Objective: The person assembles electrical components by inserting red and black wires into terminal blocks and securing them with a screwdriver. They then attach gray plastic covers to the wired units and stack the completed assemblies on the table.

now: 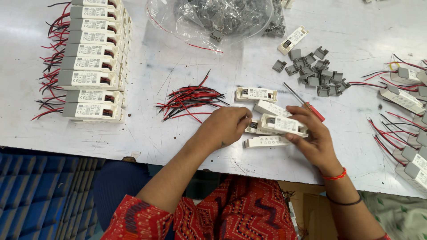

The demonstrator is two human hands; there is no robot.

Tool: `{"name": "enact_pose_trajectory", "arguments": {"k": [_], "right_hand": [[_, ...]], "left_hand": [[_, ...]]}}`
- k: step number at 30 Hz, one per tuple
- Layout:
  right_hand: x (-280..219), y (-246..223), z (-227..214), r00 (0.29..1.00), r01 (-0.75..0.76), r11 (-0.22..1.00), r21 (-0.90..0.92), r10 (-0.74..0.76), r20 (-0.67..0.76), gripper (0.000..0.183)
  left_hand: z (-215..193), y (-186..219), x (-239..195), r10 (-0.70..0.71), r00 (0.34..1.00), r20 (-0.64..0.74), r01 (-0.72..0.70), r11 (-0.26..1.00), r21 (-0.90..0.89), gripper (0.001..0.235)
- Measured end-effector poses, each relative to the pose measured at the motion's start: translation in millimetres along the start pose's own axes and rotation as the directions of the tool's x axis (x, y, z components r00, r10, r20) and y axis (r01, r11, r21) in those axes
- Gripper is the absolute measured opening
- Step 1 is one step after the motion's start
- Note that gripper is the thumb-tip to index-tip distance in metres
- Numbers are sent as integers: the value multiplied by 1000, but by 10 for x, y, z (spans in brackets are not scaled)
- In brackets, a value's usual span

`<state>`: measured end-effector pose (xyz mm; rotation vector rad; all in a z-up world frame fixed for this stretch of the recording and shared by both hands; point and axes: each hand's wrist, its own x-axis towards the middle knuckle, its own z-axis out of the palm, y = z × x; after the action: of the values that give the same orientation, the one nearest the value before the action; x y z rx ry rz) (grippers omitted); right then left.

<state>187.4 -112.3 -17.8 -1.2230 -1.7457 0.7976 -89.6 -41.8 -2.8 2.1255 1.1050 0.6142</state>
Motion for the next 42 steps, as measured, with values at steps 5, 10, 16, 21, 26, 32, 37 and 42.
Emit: {"name": "enact_pose_trajectory", "arguments": {"k": [5, 10, 16, 21, 26, 32, 37, 42], "right_hand": [[-67, 127, 1, 969, -81, 991, 105, 103, -223, 41], [-69, 216, 18, 957, -84, 992, 98, 108, -270, 42], [-101, 211, 13, 953, -115, 989, 89, 136, -271, 42], [-76, 169, 14, 947, -75, 994, 81, 96, -307, 43], [-118, 187, -8, 941, -85, 996, 39, 93, -327, 41], [-149, 224, -23, 922, -77, 992, 103, 110, -370, 40], [-72, 152, 4, 930, -116, 989, 92, 141, -338, 38], [-4, -46, 82, 961, -214, 952, -217, 166, -220, 45]], "left_hand": [[21, 112, -119, 90, 988, -123, -68, 983, 168, 24], [139, 368, -314, 374, 927, -24, -353, 893, 279, 14], [269, 396, -460, 444, 891, -98, -427, 891, 156, 21], [340, 383, -522, 586, 806, -90, -504, 758, 414, 8], [292, 368, -652, 530, 847, -52, -477, 799, 366, 21], [106, 336, -656, 233, 971, -54, -219, 957, 191, 24], [205, 382, -439, 345, 919, -190, -266, 899, 347, 63], [269, 327, -377, 275, 960, -60, -251, 933, 259, 55]]}}
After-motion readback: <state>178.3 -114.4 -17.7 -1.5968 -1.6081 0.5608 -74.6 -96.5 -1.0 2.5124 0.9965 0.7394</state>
